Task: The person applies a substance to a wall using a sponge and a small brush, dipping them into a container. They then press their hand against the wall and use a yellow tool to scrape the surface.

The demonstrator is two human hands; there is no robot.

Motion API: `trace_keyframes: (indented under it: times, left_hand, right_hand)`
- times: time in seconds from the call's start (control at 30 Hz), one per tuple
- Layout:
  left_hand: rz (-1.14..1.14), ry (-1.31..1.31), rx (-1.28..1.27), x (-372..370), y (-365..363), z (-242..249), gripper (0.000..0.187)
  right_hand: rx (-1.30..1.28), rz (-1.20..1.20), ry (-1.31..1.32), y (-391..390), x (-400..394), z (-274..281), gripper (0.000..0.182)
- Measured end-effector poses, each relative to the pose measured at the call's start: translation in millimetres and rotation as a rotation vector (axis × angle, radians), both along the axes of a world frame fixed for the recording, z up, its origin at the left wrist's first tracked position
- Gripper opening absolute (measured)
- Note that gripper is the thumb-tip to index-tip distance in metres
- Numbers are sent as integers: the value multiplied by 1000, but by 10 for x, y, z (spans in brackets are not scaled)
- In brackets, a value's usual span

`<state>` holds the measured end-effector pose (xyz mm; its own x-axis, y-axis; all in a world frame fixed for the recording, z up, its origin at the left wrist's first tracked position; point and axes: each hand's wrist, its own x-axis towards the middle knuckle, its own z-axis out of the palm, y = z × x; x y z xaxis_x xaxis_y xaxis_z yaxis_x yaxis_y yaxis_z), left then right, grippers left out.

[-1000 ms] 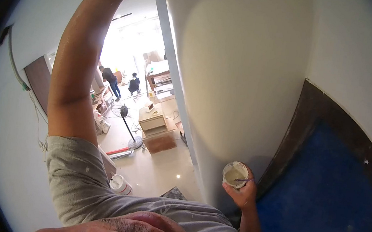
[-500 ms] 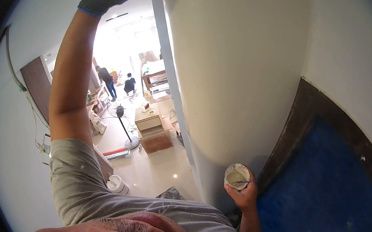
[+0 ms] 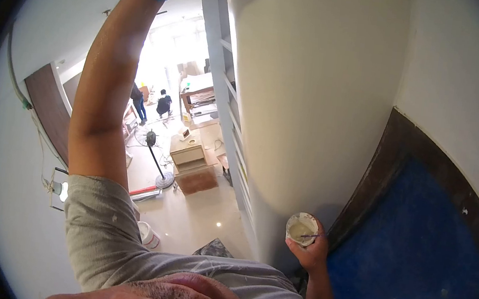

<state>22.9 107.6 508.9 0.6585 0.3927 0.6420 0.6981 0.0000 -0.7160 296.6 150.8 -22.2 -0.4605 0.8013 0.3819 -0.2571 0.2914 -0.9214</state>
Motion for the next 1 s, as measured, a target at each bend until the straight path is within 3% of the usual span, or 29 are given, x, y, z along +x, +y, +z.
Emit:
trace_keyframes:
  times: [0.17,0.27,0.3,0.4,0.43,0.53,0.6,0.7,0.8,0.83,0.93,1.0]
  left_hand:
    - [-43,45,45,-452,-4,-85,23]
    - [119,-154,-16,-694,-25,-223,22]
    - [221,-51,38,-797,-48,-275,20]
    - [-43,-385,90,-853,-148,-450,20]
    - [-339,-301,117,-978,-32,-422,23]
    - [-276,-234,202,-587,-73,-437,27]
    - [-270,-339,88,-472,28,-486,29]
    - [-307,-420,130,-727,279,-672,33]
    - [-115,-447,265,-1203,515,-908,26]
    - [-176,-552,250,-1245,504,-977,29]
    - [-510,-489,324,-953,378,-1072,31]
    - [-500,-507,292,-729,383,-1070,29]
  right_hand:
    - [30,-52,-57,-2,-5,-18,67]
    - [35,-65,-76,-30,4,18,67]
    - [47,-66,-85,-33,23,12,67]
    - [57,-67,-89,-27,20,20,66]
    - [38,-69,-85,-45,14,48,66]
    - [-16,-75,-85,-98,6,116,65]
    - [-35,-68,-78,-142,-21,165,64]
    - [-31,-52,-73,-179,-2,228,64]
    - [-10,-48,-77,-160,19,180,64]
    - [1,-51,-81,-160,35,169,64]
    - [2,-64,-112,-159,17,208,64]
    - [-16,-67,-126,-216,38,254,65]
